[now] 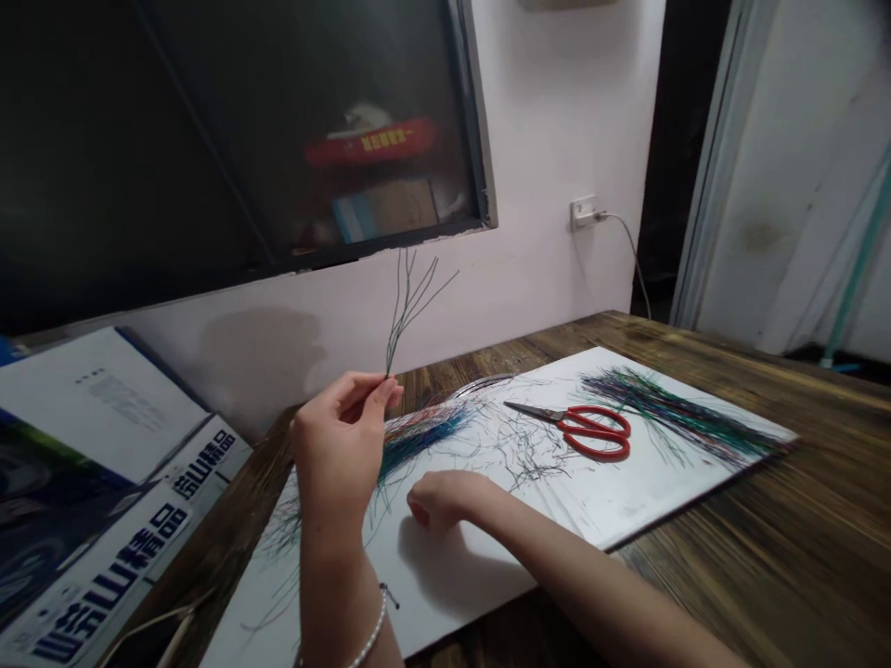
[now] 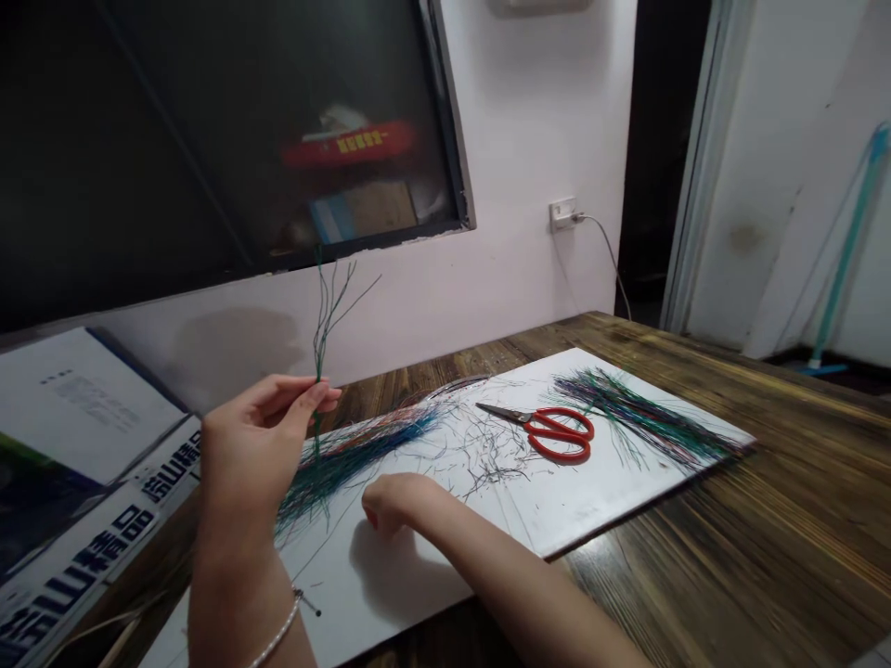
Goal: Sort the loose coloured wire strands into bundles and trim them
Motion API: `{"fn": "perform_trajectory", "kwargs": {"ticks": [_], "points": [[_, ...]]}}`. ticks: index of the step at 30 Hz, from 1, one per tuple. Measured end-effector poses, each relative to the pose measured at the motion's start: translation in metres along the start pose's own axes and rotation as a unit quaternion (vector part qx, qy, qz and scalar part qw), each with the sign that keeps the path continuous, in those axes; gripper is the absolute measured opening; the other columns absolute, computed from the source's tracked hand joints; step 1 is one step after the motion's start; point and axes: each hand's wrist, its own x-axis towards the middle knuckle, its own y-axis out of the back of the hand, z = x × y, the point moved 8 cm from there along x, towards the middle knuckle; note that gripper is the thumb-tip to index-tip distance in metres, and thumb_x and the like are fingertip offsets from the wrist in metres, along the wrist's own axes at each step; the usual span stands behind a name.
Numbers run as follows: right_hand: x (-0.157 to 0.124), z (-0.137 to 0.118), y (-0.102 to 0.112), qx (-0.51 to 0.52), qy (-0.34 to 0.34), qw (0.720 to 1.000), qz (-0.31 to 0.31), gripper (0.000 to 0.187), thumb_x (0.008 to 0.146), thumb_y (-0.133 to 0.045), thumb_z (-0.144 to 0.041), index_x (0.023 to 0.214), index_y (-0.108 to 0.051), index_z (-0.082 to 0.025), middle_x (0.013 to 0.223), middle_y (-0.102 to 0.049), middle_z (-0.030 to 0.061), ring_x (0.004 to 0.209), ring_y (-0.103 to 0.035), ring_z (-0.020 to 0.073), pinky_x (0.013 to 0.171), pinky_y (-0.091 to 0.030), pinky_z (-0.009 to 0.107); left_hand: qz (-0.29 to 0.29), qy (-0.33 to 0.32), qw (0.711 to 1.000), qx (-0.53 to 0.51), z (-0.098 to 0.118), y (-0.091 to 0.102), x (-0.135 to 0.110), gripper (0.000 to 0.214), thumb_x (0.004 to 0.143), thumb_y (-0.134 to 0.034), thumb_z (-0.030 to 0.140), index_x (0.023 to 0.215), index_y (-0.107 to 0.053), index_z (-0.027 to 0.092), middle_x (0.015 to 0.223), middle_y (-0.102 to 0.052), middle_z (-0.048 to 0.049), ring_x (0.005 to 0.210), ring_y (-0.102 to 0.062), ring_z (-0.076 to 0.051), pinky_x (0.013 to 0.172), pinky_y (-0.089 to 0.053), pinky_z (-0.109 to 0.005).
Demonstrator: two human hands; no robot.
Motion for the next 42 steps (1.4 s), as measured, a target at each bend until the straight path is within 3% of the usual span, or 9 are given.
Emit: {"fn": "perform_trajectory", "kwargs": {"ticks": [5, 11, 15, 20, 27, 33, 42], "points": [[0.001, -0.003, 0.003, -0.002, -0.005, 1.0, 0.026, 0.024, 0.064, -0.063, -0.015, 0.088, -0.069, -0.015, 0.093, -0.071, 0.0104, 0.079, -0.066, 0.0255, 0.049, -0.043, 0.026, 0.014, -0.016, 1.0, 0.007, 0.004, 0.002, 0.0, 0.004, 0.072, -0.067, 0.022, 0.071, -0.067, 0.019, 0.067, -0.071, -0.0013, 0.065, -0.068, -0.015, 0.062, -0.055, -0.024], [-0.001, 0.001, 0.014, 0.039, -0.005, 0.998, 0.054, 0.019, 0.061, -0.067, -0.015, 0.079, -0.07, -0.017, 0.08, -0.071, 0.005, 0.065, -0.064, 0.0179, 0.044, -0.04, 0.021, 0.029, -0.025, 0.999, -0.008, 0.007, 0.004, 0.0, 0.003, 0.071, -0.068, 0.021, 0.072, -0.068, 0.018, 0.067, -0.071, -0.0007, 0.064, -0.068, -0.014, 0.064, -0.056, -0.023], [-0.012, 0.014, 0.033, 0.074, -0.003, 0.989, 0.127, 0.022, 0.062, -0.063, -0.012, 0.083, -0.071, -0.015, 0.077, -0.071, 0.0062, 0.067, -0.062, 0.0166, 0.047, -0.039, 0.02, 0.036, -0.028, 0.999, -0.01, 0.007, 0.006, 0.0, 0.003, 0.071, -0.068, 0.02, 0.073, -0.068, 0.017, 0.068, -0.071, -0.0011, 0.065, -0.068, -0.014, 0.063, -0.056, -0.022], [-0.034, 0.033, 0.065, 0.126, -0.007, 0.963, 0.237, 0.021, 0.062, -0.054, -0.004, 0.073, -0.07, -0.012, 0.071, -0.068, 0.0061, 0.062, -0.058, 0.0139, 0.05, -0.038, 0.021, 0.046, -0.04, 0.998, -0.007, 0.011, 0.007, -0.001, 0.002, 0.072, -0.068, 0.019, 0.073, -0.068, 0.018, 0.067, -0.07, -0.0002, 0.064, -0.067, -0.013, 0.063, -0.056, -0.022], [-0.085, 0.041, 0.111, 0.213, 0.022, 0.895, 0.392, 0.023, 0.072, -0.05, -0.007, 0.084, -0.068, -0.012, 0.083, -0.068, 0.0068, 0.069, -0.057, 0.0107, 0.059, -0.043, 0.019, 0.029, -0.049, 0.998, -0.008, 0.012, 0.0, -0.004, 0.004, 0.073, -0.068, 0.023, 0.075, -0.069, 0.02, 0.07, -0.071, -0.0006, 0.067, -0.068, -0.015, 0.065, -0.056, -0.023], [-0.124, 0.035, 0.129, 0.286, 0.086, 0.846, 0.44, 0.024, 0.076, -0.049, -0.009, 0.088, -0.069, -0.013, 0.08, -0.068, 0.0058, 0.066, -0.059, 0.0103, 0.058, -0.046, 0.021, 0.028, -0.056, 0.998, 0.005, 0.012, -0.005, -0.005, 0.006, 0.073, -0.067, 0.023, 0.076, -0.069, 0.019, 0.07, -0.071, -0.001, 0.067, -0.068, -0.015, 0.064, -0.055, -0.023], [-0.181, 0.006, 0.152, 0.431, 0.212, 0.671, 0.565, 0.004, 0.07, -0.069, -0.013, 0.071, -0.068, -0.017, 0.072, -0.068, 0.0011, 0.07, -0.063, 0.0133, 0.065, -0.052, 0.026, 0.027, -0.113, 0.992, 0.051, 0.03, -0.014, -0.014, 0.01, 0.074, -0.066, 0.025, 0.081, -0.072, 0.022, 0.077, -0.072, -0.0004, 0.07, -0.067, -0.016, 0.069, -0.054, -0.026]]}}
